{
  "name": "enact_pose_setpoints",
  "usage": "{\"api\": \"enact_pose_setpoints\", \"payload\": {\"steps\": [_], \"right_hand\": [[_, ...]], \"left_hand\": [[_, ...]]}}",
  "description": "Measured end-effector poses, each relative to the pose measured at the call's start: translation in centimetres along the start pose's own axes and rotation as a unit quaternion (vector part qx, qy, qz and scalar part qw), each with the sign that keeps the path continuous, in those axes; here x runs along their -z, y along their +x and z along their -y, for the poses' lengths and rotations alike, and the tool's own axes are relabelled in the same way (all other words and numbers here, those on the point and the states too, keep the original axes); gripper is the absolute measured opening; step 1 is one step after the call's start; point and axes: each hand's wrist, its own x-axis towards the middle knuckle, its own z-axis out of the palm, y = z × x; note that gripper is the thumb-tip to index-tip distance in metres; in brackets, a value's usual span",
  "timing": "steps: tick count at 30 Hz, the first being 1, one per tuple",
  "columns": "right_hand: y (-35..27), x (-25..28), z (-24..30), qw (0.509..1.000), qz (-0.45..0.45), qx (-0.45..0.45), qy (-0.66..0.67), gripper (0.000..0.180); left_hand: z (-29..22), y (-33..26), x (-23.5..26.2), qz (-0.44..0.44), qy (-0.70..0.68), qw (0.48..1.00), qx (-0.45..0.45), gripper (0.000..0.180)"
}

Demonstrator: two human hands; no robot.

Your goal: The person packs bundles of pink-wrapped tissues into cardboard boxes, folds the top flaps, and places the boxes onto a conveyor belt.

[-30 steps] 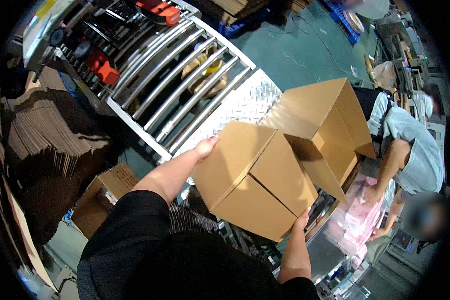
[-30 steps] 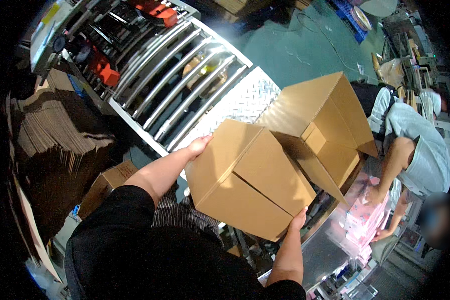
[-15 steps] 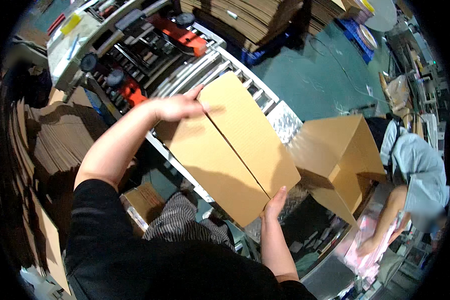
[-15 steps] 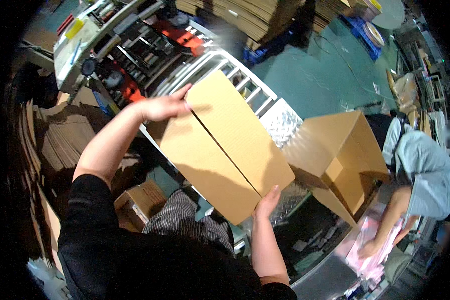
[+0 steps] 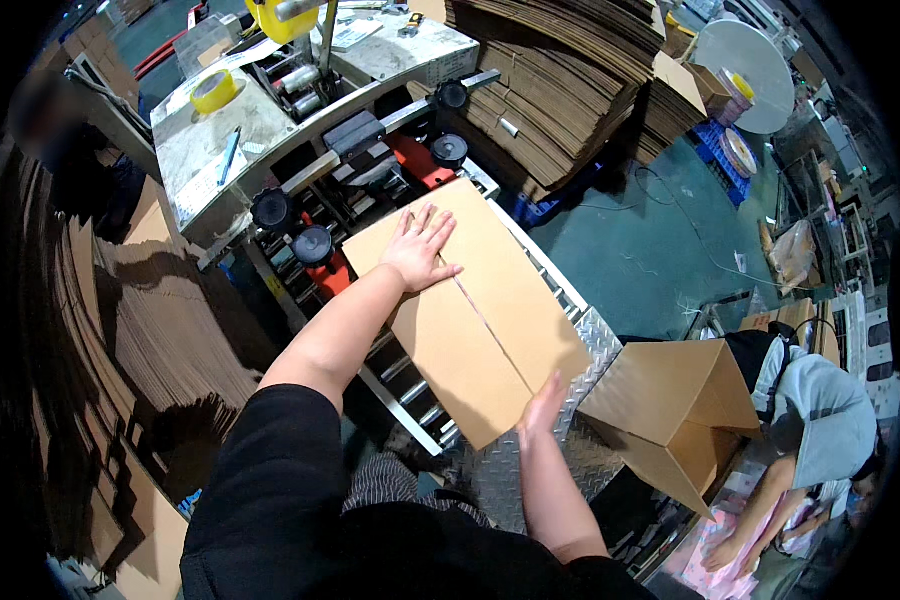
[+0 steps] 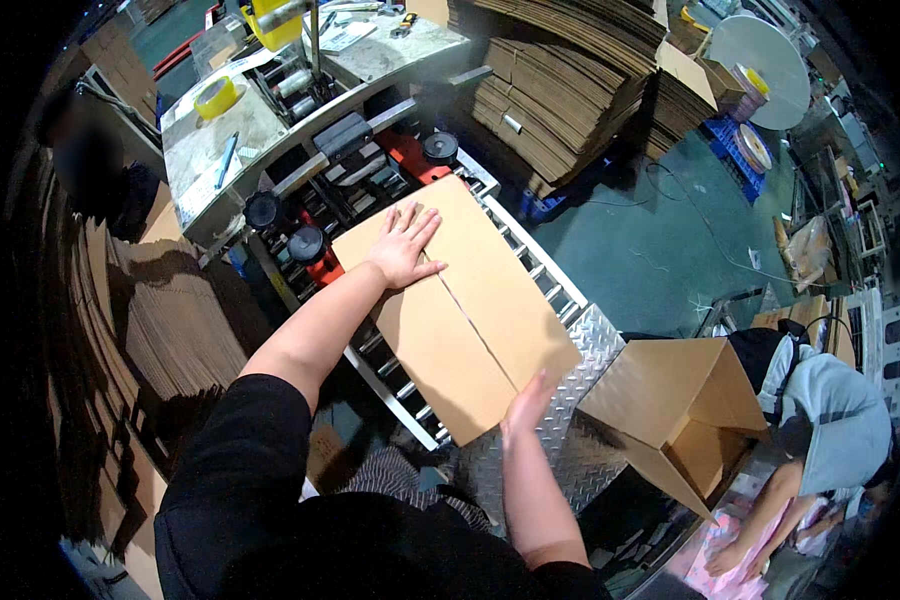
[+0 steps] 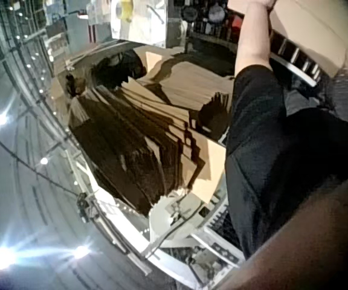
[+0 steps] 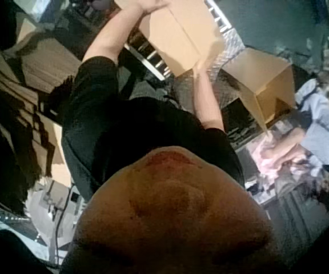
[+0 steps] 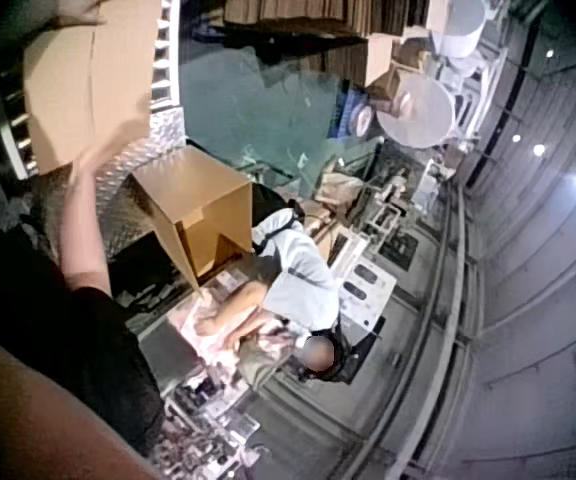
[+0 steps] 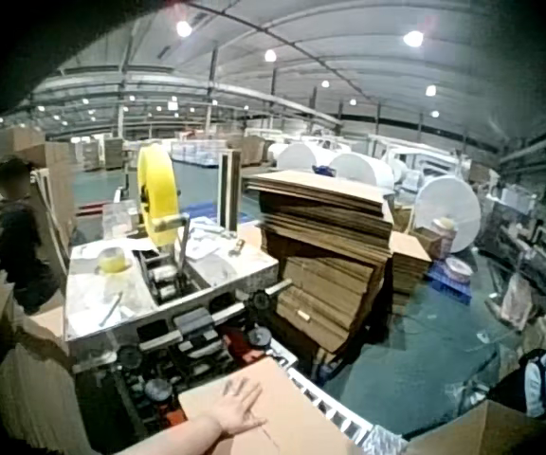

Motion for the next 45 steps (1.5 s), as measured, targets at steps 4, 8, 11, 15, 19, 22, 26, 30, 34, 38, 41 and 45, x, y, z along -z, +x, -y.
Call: {"api": "enact_pose_setpoints", "payload": {"steps": [4,8,11,15,19,22,26,30,34,38,41,45], "right_hand": [[4.6,-5.6,-1.4,0.985,-0.023,0.1,-0.136,0.063],[4.3,-12.3,-1.0,0.98,0.01,0.089,-0.179,0.068],[5.7,-13.9,-1.4,0.985,0.081,0.078,-0.129,0.078],[4.3,-15.4,2.6,0.911,0.206,-0.066,-0.351,0.082],[-0.8,-10.4,2.4,0.892,0.359,0.09,-0.261,0.058],[-6.5,-0.1,1.8,0.856,0.402,-0.011,-0.325,0.047],[-11.5,12.9,0.0,0.85,0.306,0.006,-0.428,0.039],[-14.0,22.5,0.2,0.889,0.213,-0.058,-0.402,0.036],[-13.2,24.7,0.0,0.888,0.282,-0.032,-0.361,0.032],[-10.8,27.8,0.1,0.895,0.291,-0.022,-0.336,0.033],[-10.2,27.3,1.6,0.87,0.331,0.011,-0.365,0.034],[-10.0,25.1,2.7,0.872,0.343,0.033,-0.347,0.035]], "left_hand": [[-6.5,-3.0,0.7,0.074,-0.021,0.997,-0.007,0.119],[-12.9,-7.6,-0.9,0.104,-0.076,0.992,-0.006,0.11],[-12.0,-7.3,-0.2,0.091,-0.009,0.995,-0.033,0.101],[-7.7,-6.0,-0.4,0.065,-0.019,0.998,0.003,0.087],[-3.9,-4.4,-1.4,0.062,0.016,0.997,0.041,0.086],[-2.1,-3.1,-0.7,0.079,0.039,0.991,0.097,0.085],[1.9,-6.3,-4.0,-0.046,0.262,0.93,0.254,0.085],[-7.8,-13.9,-3.3,0.167,0.123,0.954,0.218,0.091],[-12.3,-28.8,-7.7,0.415,0.08,0.895,0.141,0.074],[-18.4,-32.7,-1.9,0.358,-0.101,0.925,0.082,0.084],[-18.1,-32.2,13.1,-0.019,-0.139,0.99,0.01,0.067],[-14.3,-34.6,37.1,-0.148,0.114,0.959,0.212,0.033]]}}
